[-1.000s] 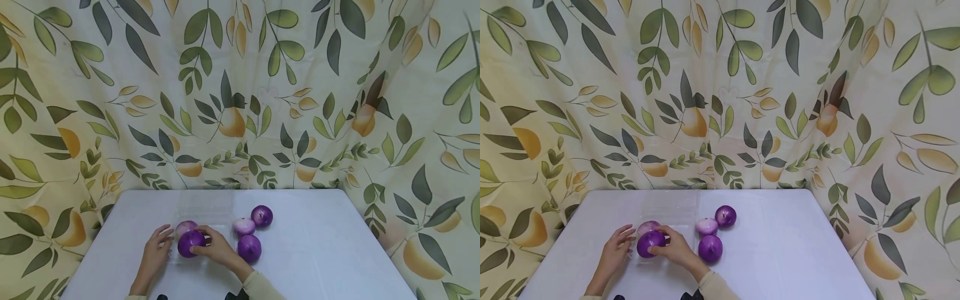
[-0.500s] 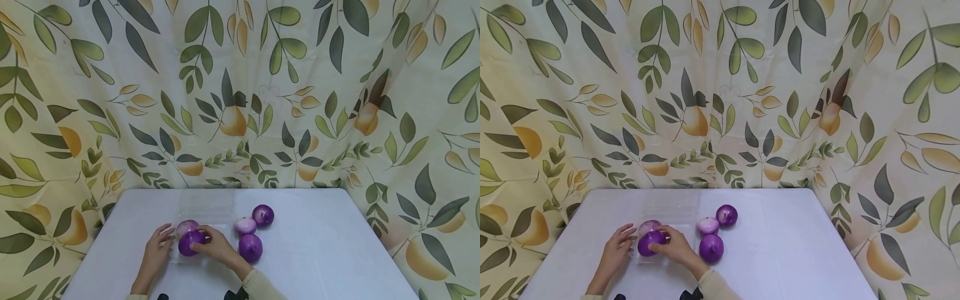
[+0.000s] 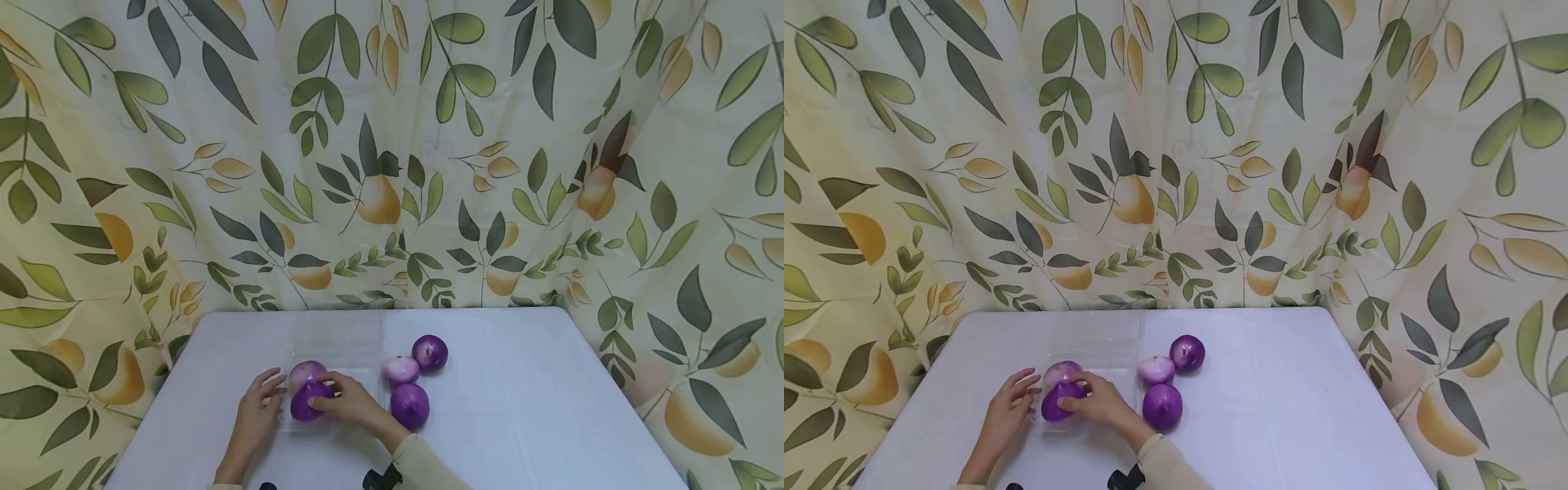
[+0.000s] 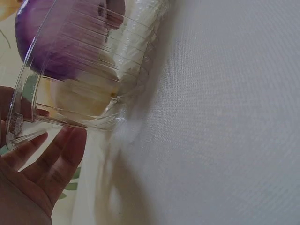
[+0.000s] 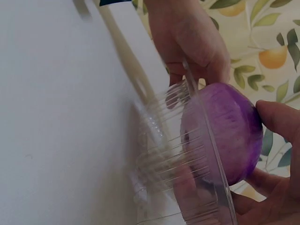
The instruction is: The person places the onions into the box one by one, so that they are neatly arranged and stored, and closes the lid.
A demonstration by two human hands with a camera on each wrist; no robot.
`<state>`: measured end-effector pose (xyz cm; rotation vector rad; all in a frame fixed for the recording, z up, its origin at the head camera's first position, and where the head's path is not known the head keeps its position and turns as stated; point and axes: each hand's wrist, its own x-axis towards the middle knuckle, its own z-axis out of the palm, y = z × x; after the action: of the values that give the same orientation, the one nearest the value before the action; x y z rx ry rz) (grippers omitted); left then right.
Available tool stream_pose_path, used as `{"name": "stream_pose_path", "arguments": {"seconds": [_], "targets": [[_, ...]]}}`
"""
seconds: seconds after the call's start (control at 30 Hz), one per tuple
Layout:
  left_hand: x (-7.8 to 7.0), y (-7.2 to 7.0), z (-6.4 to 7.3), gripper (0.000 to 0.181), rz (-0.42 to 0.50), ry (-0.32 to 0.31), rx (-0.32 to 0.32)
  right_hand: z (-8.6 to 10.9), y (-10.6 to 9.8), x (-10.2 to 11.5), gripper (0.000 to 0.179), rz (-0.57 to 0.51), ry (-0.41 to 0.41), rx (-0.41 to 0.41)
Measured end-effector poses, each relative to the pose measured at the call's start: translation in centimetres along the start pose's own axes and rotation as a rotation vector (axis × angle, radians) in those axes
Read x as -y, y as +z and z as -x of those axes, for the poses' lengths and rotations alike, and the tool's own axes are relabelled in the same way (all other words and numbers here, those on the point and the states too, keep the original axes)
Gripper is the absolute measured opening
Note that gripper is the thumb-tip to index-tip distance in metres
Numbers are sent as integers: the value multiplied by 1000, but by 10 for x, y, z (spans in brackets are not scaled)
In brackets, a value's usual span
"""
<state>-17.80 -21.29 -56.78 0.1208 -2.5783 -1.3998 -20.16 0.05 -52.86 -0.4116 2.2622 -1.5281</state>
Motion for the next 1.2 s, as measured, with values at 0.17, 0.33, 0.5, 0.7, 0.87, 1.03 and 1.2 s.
{"name": "stream_pose_path", "arguments": {"seconds": [0.17, 0.33, 0.5, 0.7, 0.87, 1.03, 1.2], "targets": [[-1, 1, -1, 36, 7, -8, 2, -3, 0, -1, 52, -59, 50, 29], [-2, 1, 1, 35, 5, 1, -2, -6, 4, -6, 50, -29, 52, 11], [-2, 1, -1, 35, 12, 29, -12, -9, 4, -7, 51, 34, 46, -8], [-1, 1, 0, 35, 9, 39, -27, -10, 5, -6, 47, 31, 42, -1], [-2, 0, -4, 35, 17, 52, -34, -14, 4, -2, 44, 18, 64, -2], [-1, 1, -6, 35, 51, 84, -42, -17, 3, -2, 45, 58, 48, -19], [0, 2, -2, 34, 50, 76, -44, -15, 6, -9, 42, 79, 18, -21]]}}
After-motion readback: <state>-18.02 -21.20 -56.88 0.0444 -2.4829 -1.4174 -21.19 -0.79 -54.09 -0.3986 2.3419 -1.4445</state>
